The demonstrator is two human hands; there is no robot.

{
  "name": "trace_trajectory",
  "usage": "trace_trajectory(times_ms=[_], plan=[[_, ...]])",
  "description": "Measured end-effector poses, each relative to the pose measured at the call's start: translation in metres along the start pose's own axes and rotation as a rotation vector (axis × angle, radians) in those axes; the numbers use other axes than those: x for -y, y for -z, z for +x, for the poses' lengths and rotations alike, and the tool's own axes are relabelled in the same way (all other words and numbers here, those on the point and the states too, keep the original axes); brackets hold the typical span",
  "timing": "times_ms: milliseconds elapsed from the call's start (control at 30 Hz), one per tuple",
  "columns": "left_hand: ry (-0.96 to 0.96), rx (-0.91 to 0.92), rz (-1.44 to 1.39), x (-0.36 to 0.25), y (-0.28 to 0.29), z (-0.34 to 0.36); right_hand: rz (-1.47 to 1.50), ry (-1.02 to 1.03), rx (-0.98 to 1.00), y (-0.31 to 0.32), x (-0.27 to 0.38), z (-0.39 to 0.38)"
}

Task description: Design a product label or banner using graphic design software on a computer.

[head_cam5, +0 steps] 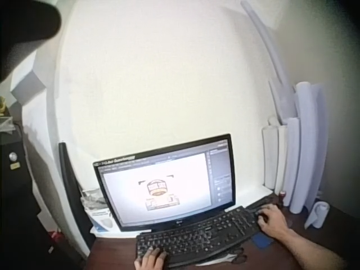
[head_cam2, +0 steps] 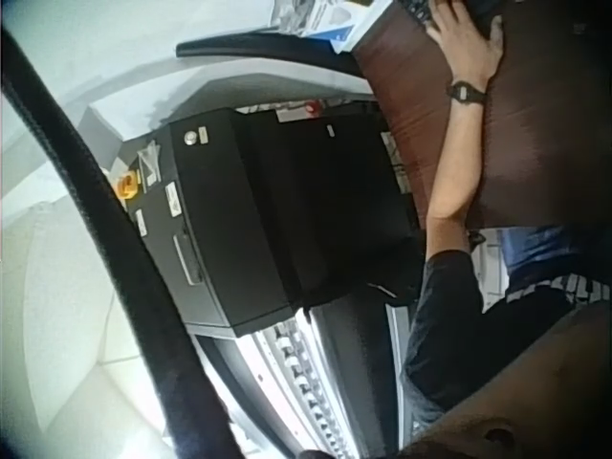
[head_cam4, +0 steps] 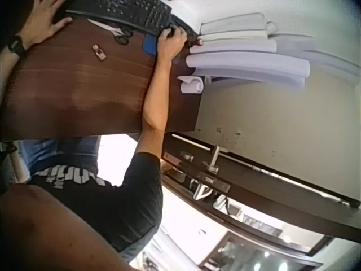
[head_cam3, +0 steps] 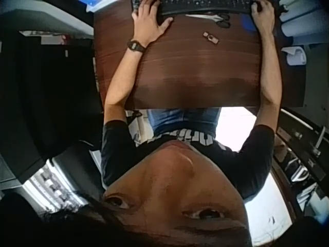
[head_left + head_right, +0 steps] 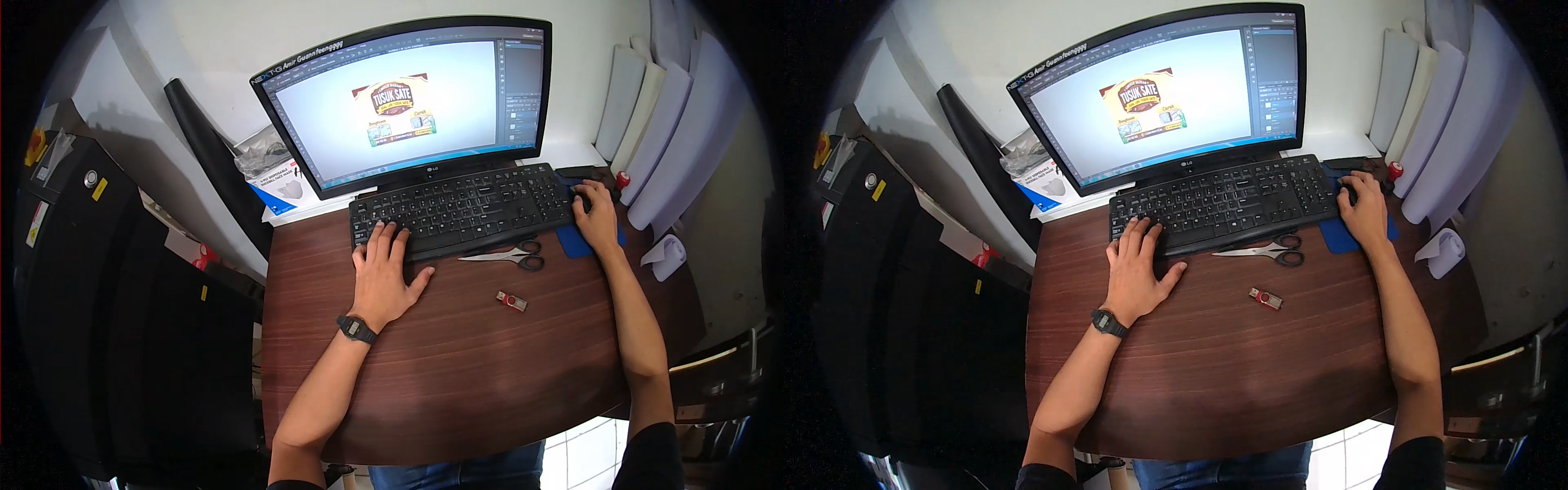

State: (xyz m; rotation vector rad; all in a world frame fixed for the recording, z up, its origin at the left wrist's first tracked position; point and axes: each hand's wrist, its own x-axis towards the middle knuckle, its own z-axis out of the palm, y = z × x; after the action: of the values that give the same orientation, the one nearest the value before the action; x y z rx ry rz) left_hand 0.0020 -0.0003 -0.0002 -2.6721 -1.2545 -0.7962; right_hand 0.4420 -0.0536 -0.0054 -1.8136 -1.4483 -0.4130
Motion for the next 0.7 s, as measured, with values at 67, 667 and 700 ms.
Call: trace_trajectory(times_ms=[67, 667, 700], plan=[[0.005, 0.007, -0.007, -0.0009, 0.0014, 0.0002, 0.000, -0.003, -0.005, -0.0010, -0.0014, -0.0001], [-0.017, -0.023, -0.030, -0.0029, 0.0058, 0.0010, 0.000, -0.002, -0.031, -0.0040, -0.0022, -0.0015], [-0.013, -0.021, -0.023, -0.0033, 0.0050, 0.0016, -0.012, 0.012, -0.042, -0.0043, -0.0049, -0.0011]])
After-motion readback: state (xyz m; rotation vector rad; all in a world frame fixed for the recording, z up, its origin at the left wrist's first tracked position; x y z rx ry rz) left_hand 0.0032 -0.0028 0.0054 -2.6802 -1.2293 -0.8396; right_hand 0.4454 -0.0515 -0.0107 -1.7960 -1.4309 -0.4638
